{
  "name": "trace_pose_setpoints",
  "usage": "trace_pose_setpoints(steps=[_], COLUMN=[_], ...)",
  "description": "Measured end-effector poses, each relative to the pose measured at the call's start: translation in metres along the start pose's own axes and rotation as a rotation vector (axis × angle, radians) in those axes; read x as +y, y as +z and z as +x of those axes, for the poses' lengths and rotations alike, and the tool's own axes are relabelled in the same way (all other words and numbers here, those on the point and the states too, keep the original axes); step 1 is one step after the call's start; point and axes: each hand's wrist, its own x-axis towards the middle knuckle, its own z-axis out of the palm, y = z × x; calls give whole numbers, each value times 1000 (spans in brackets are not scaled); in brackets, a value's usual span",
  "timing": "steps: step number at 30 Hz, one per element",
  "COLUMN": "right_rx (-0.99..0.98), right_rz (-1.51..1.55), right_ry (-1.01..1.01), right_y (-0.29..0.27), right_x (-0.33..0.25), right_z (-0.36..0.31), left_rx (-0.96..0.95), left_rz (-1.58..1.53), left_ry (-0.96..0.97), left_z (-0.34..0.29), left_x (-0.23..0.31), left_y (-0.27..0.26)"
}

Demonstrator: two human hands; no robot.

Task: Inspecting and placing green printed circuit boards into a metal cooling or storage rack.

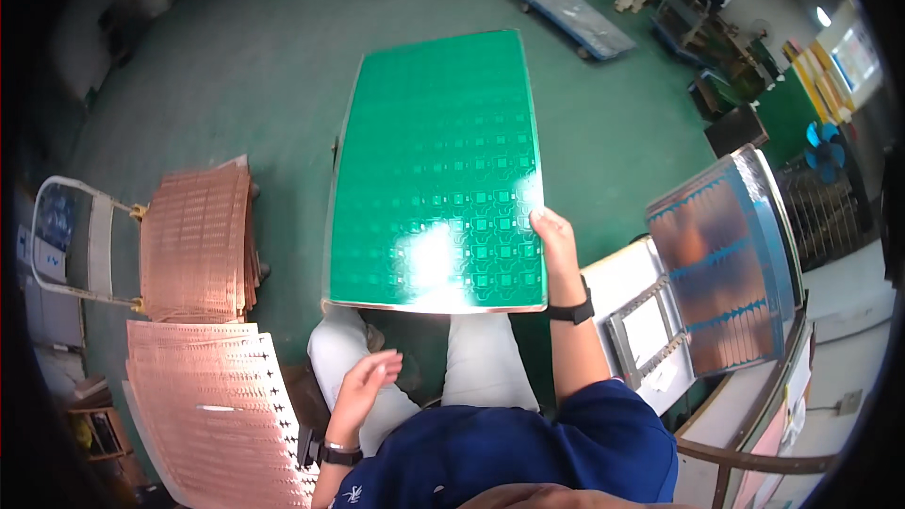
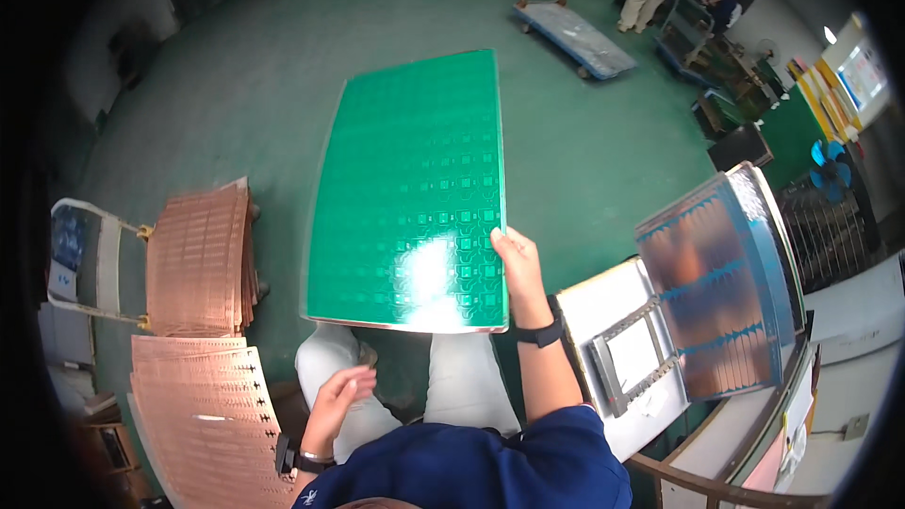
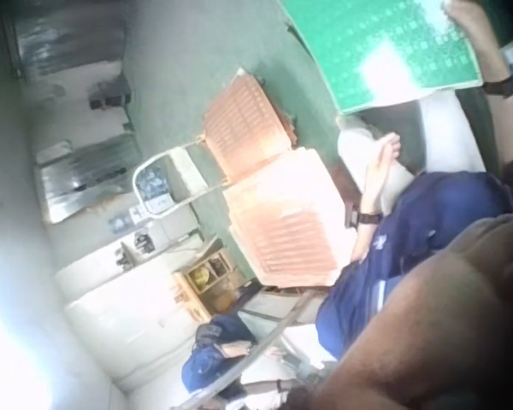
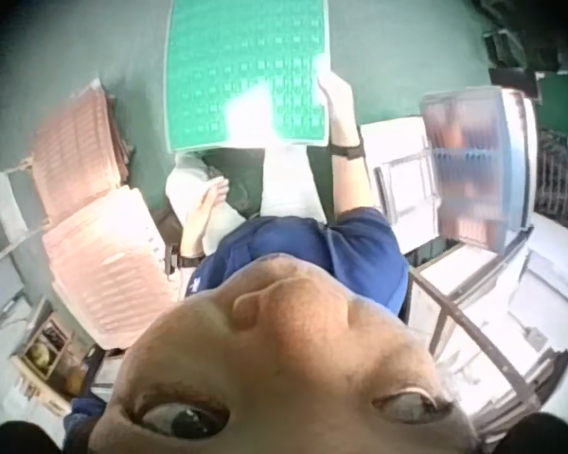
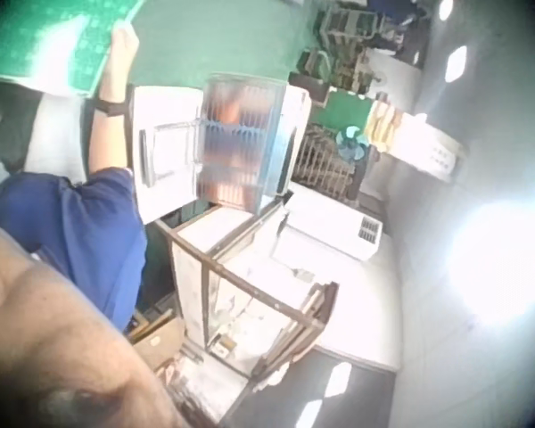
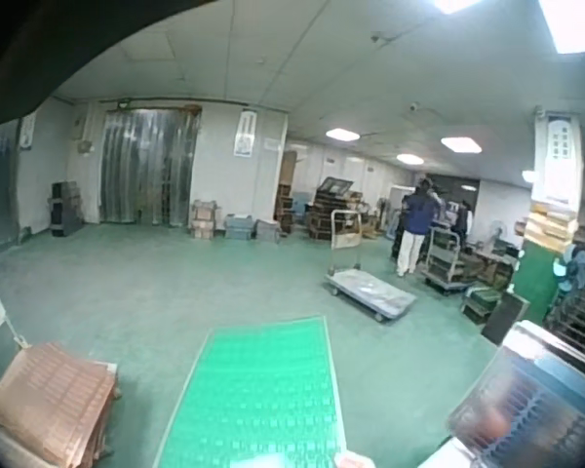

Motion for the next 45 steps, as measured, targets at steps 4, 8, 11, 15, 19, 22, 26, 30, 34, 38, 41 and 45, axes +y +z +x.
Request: trace_pose_setpoints(steps=[4,8,11,15,19,22,26,30,34,38,41,45], right_rx=[-28,-227,-253,7,287,294,263,306,298,244,225,209], right_rz=[301,449,422,577,570,396,302,173,-18,-209,-264,-309], right_ry=[-83,10,22,-146,-447,-579,-534,-466,-429,-371,-388,-392], right_y=[17,48,33,-10,-81,-101,-117,-107,-117,-101,-95,-96], right_x=[21,31,27,-12,-51,-72,-68,-71,-72,-83,-83,-82], right_z=[-54,-107,-121,-113,-120,-149,-175,-186,-193,-197,-197,-198], left_rx=[-86,-145,2,-8,118,161,234,324,398,436,416,424], left_rz=[-313,-721,-709,-737,-663,-585,-515,-472,-417,-360,-355,-343], left_ry=[248,491,469,456,452,480,486,481,468,457,466,465], left_z=[19,16,9,-5,-8,-1,-2,-7,-11,-7,-11,-12], left_x=[34,53,54,50,43,30,26,26,23,14,16,20], left_y=[50,79,73,47,23,4,-8,-13,-19,-29,-27,-24])
